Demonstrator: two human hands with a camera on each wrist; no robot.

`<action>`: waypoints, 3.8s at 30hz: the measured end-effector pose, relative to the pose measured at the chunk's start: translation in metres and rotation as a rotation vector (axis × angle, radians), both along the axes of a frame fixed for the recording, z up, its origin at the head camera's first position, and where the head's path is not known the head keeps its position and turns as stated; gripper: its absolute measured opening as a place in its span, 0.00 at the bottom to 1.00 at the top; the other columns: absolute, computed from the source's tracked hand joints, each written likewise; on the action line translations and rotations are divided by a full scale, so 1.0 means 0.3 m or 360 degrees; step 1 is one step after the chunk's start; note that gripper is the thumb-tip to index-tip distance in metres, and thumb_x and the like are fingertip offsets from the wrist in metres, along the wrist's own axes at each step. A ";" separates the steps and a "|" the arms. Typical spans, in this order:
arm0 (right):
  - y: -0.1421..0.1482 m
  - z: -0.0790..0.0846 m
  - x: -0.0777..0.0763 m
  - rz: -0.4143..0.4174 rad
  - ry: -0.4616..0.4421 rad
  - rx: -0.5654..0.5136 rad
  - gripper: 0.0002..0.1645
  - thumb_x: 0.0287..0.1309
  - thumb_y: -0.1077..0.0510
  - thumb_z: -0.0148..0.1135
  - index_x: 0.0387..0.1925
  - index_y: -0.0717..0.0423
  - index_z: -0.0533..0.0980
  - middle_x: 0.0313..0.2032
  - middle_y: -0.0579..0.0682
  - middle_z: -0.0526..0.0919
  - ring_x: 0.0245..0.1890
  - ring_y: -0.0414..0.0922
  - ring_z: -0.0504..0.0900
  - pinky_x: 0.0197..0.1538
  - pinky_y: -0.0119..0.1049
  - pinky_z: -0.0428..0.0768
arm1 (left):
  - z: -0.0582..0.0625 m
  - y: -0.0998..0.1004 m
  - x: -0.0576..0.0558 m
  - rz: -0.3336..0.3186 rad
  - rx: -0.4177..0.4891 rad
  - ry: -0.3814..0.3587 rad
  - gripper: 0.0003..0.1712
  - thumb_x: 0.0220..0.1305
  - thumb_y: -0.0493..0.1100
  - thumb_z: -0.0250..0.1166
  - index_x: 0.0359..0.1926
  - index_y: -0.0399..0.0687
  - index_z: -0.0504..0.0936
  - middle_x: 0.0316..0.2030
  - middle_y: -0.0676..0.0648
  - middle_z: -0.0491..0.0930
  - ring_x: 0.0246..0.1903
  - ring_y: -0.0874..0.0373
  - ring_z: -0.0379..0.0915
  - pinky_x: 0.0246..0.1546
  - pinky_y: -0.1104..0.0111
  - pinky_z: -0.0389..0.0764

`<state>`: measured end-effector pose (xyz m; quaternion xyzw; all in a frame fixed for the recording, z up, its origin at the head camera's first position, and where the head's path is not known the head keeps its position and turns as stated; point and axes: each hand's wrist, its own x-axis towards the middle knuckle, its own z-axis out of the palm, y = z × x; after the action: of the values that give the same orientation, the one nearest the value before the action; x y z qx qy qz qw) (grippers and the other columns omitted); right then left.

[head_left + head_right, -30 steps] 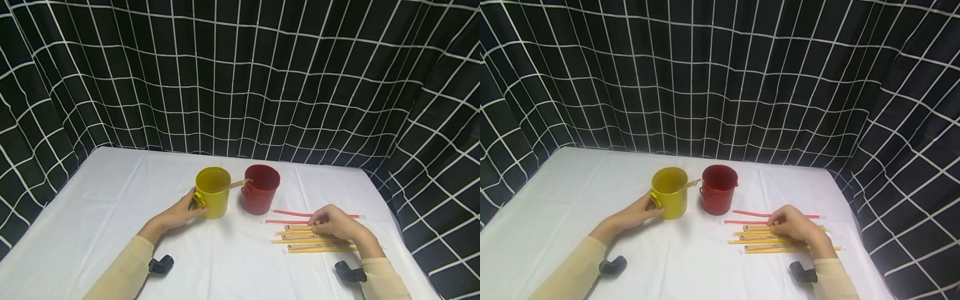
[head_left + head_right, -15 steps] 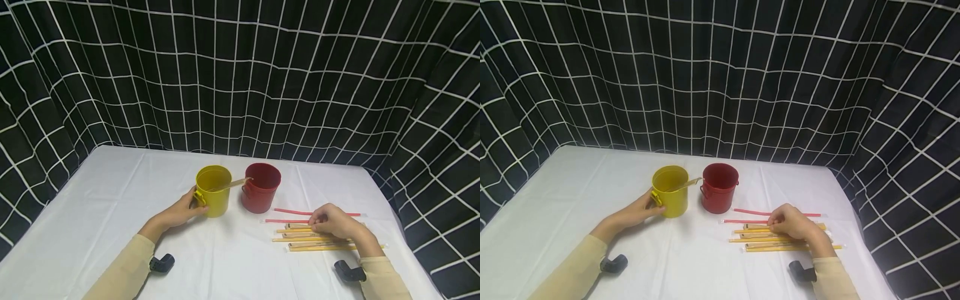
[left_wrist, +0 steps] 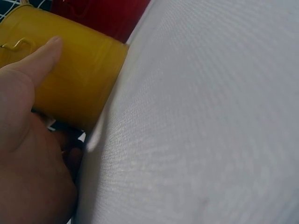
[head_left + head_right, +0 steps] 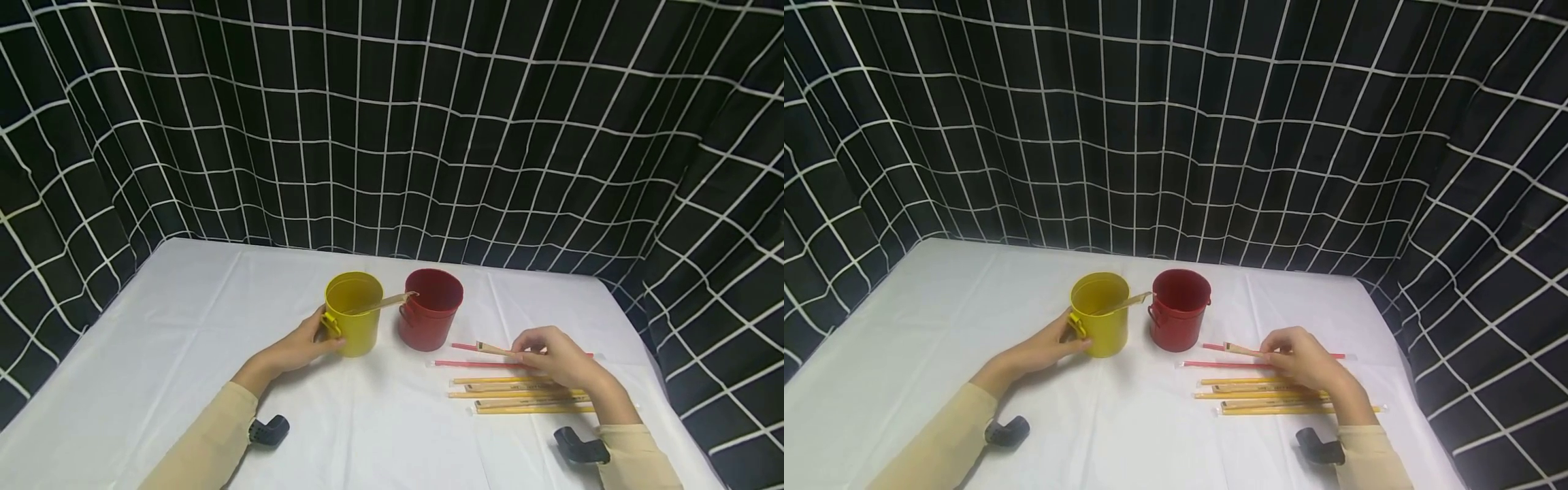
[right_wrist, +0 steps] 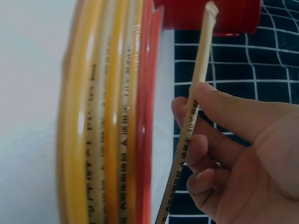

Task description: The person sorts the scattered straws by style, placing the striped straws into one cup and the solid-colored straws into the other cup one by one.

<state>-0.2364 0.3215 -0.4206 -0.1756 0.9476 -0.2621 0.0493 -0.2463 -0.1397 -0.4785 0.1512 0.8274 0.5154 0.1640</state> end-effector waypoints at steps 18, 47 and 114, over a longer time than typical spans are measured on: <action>-0.016 0.079 0.020 -0.0307 0.0698 -0.0275 0.16 0.62 0.66 0.67 0.51 0.63 0.82 0.40 0.59 0.86 0.36 0.25 0.73 0.38 0.17 0.74 | 0.008 -0.003 0.003 0.0025 -0.0040 -0.0017 0.57 0.68 0.61 0.64 0.82 0.54 0.36 0.82 0.42 0.40 0.82 0.43 0.33 0.79 0.40 0.38; -0.063 0.203 0.087 0.0023 0.0556 -0.1846 0.13 0.60 0.80 0.57 0.43 0.70 0.80 0.38 0.46 0.86 0.36 0.37 0.83 0.40 0.23 0.83 | -0.018 -0.007 -0.008 0.0009 -0.0011 -0.0006 0.57 0.68 0.61 0.64 0.82 0.57 0.37 0.82 0.44 0.40 0.82 0.44 0.32 0.79 0.40 0.37; -0.466 0.244 0.075 0.0004 0.0607 -0.2017 0.12 0.56 0.77 0.66 0.38 0.60 0.83 0.35 0.44 0.89 0.37 0.37 0.86 0.40 0.24 0.83 | 0.008 0.002 -0.003 -0.0018 0.0034 0.0039 0.54 0.69 0.55 0.65 0.82 0.54 0.39 0.82 0.44 0.44 0.82 0.45 0.34 0.80 0.43 0.38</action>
<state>-0.2139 0.1816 -0.3476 -0.2151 0.6018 -0.7333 -0.2320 -0.2472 -0.1391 -0.4760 0.1637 0.8230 0.5213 0.1553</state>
